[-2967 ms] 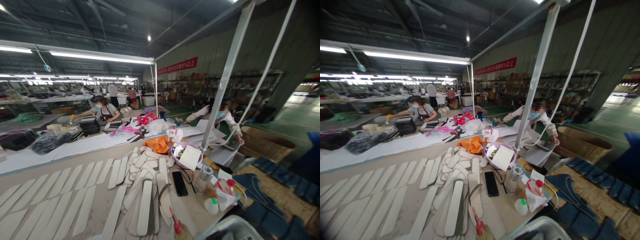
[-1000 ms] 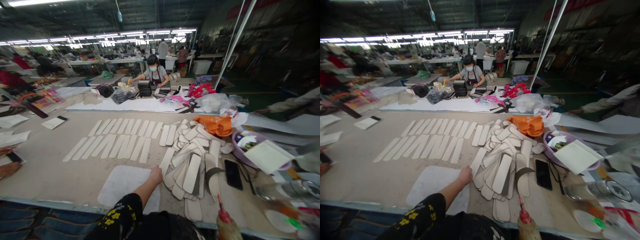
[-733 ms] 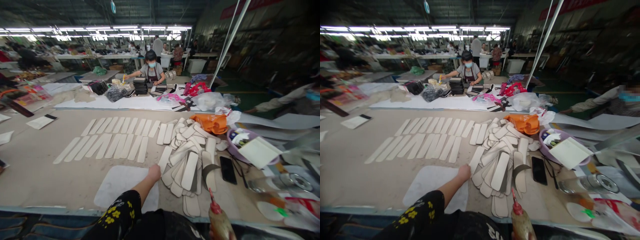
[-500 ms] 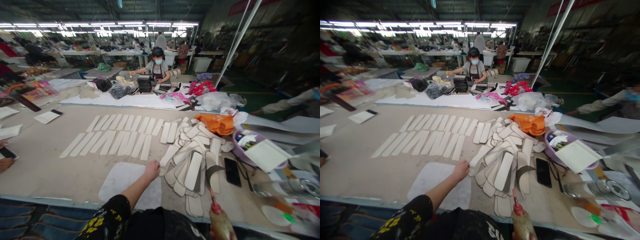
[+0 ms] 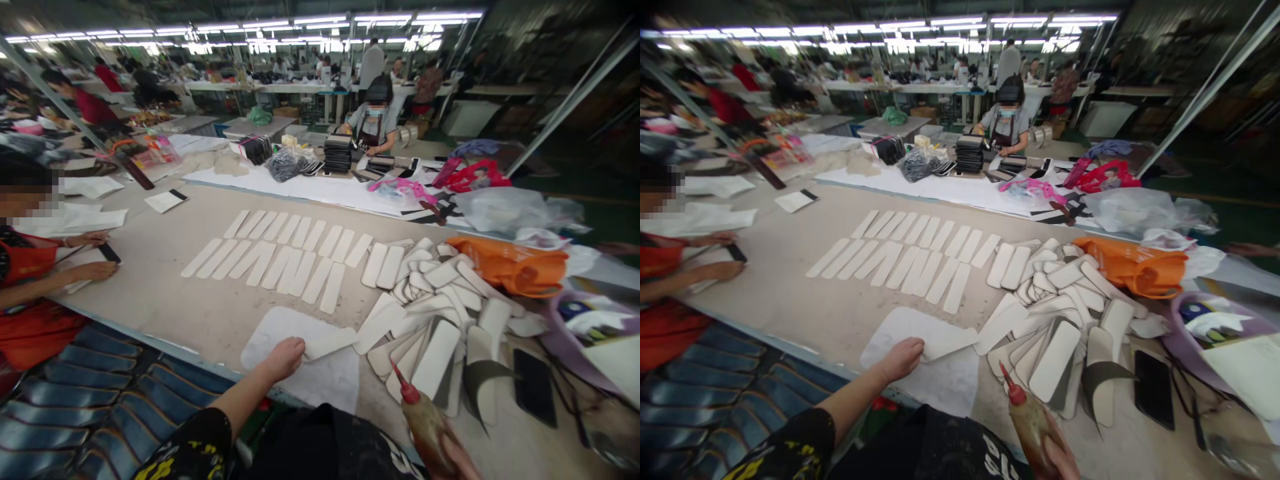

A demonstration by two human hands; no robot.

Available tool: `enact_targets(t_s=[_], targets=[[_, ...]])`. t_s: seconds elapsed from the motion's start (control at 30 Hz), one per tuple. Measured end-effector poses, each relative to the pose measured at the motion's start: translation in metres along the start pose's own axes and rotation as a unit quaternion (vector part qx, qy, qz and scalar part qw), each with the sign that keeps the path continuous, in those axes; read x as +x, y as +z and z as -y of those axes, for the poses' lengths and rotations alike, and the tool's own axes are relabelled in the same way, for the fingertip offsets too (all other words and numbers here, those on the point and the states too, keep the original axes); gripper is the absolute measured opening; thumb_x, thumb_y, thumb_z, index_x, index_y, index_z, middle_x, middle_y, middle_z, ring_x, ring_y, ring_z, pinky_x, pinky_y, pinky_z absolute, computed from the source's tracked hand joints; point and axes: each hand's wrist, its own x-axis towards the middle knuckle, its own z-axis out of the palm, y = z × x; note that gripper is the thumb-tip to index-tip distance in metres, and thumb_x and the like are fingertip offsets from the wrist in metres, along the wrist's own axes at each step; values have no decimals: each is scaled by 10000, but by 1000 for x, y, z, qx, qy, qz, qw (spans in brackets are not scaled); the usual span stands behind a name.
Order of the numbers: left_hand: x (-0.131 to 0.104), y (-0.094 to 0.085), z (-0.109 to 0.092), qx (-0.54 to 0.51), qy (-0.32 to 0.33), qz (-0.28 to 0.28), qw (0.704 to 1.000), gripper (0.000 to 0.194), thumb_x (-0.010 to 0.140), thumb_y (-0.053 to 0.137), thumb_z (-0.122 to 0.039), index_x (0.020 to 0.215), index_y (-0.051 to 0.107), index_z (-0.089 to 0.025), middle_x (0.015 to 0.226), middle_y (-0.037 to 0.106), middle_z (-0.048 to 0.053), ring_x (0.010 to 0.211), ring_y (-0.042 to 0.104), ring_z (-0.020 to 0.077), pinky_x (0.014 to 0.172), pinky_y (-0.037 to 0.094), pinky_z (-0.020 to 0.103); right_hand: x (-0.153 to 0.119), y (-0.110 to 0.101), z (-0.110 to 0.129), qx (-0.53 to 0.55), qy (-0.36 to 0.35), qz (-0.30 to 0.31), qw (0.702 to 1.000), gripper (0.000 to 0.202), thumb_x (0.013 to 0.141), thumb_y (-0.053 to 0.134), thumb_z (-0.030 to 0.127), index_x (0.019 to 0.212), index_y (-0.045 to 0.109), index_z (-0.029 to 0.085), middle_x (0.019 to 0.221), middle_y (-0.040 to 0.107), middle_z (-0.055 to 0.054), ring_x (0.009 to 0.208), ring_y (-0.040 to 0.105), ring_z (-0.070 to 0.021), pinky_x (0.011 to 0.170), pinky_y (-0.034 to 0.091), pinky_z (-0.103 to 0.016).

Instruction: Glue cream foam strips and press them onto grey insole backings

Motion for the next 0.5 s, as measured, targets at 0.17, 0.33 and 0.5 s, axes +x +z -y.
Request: enact_targets(t_s=[0.17,0.33,0.5], targets=[[-11,4,36,-23,-20,-23,999,199,730,447,-71,874,525,-183,1045,543,69,986,475,203,900,387,323,-1,68,-1,1,31,44,999,524,478,760,366,984,646,292,1076,664,-56,1017,595,-307,844,500,-402],[-19,16,63,-55,-53,-62,995,288,745,437,-71,1001,515,-181,1075,547,70,1038,466,195,937,380,320,-3,112,-16,-40,20,47,998,573,497,751,356,1035,608,222,1027,668,-83,934,625,-310,824,494,-431],[-21,30,73,-77,-73,-100,989,411,750,429,-71,1150,471,-155,1137,535,98,1102,448,205,975,377,364,8,138,-30,-84,29,77,993,588,470,775,321,1022,602,219,1025,666,-67,947,616,-294,829,490,-406]])
